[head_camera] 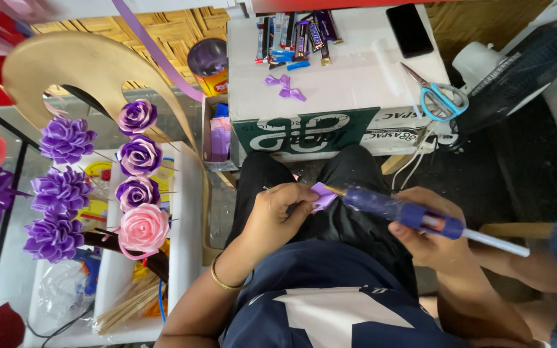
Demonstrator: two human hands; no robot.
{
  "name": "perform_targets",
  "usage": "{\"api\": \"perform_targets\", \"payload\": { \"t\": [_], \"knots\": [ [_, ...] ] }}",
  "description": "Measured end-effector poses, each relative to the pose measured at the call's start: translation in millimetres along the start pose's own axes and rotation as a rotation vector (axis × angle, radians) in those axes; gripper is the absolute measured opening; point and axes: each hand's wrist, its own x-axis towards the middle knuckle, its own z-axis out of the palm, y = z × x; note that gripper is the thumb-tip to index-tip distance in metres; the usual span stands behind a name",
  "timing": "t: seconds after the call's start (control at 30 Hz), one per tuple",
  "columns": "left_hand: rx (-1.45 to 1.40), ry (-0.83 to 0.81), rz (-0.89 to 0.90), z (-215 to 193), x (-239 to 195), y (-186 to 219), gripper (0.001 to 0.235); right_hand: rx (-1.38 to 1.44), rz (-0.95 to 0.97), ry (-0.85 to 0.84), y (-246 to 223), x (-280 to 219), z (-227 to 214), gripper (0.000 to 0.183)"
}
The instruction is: The person folds small purple paper pieces into petal shapes and uses a hot glue gun to attach them, forming artificial flowers. They work on their lap while seated, occasionally reaching for materials on a nearby table.
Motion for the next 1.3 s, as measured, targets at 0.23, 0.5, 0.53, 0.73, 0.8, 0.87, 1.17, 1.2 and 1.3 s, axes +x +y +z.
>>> {"api": "perform_targets", "payload": {
  "t": [0.23, 0.5, 0.53, 0.73, 0.8, 0.87, 1.17, 1.2, 1.3],
  "knots": [
    [0.038, 0.024, -0.007, -0.8, 0.3, 6.6, 0.011, -0.226, -0.234, -0.049, -7.8, 11.0, 5.6, 0.033],
    [0.04, 0.052, 0.029, 3.4, 1.4, 6.2, 0.011, -0.289, -0.312, -0.09, -9.0, 16.0, 3.9, 0.029],
    [0.04, 0.056, 0.036, 3.6, 1.8, 6.6, 0.011, -0.296, -0.305, -0.096, -9.9, 16.4, 4.3, 0.029],
    [0.031, 0.058, 0.044, 3.5, 0.3, 9.3, 0.012, -0.294, -0.324, -0.091, -16.4, 18.6, 9.0, 0.031],
    [0.036, 0.057, 0.049, 3.0, 0.1, 9.1, 0.012, -0.301, -0.319, -0.102, -13.7, 18.2, 7.4, 0.031],
    [0.042, 0.06, 0.058, 3.0, 0.2, 8.4, 0.012, -0.306, -0.318, -0.109, -9.9, 17.6, 5.3, 0.03],
    [0.082, 0.084, 0.052, -0.5, 1.4, 9.2, 0.01, -0.315, -0.276, -0.093, -18.4, 18.9, 7.0, 0.031],
    [0.082, 0.084, 0.052, -0.9, 1.1, 8.7, 0.01, -0.315, -0.276, -0.093, -16.9, 18.4, 6.3, 0.031],
    [0.091, 0.091, 0.046, -2.5, 0.9, 8.3, 0.011, -0.331, -0.295, -0.09, -14.2, 17.8, 5.2, 0.032]
  ]
}}
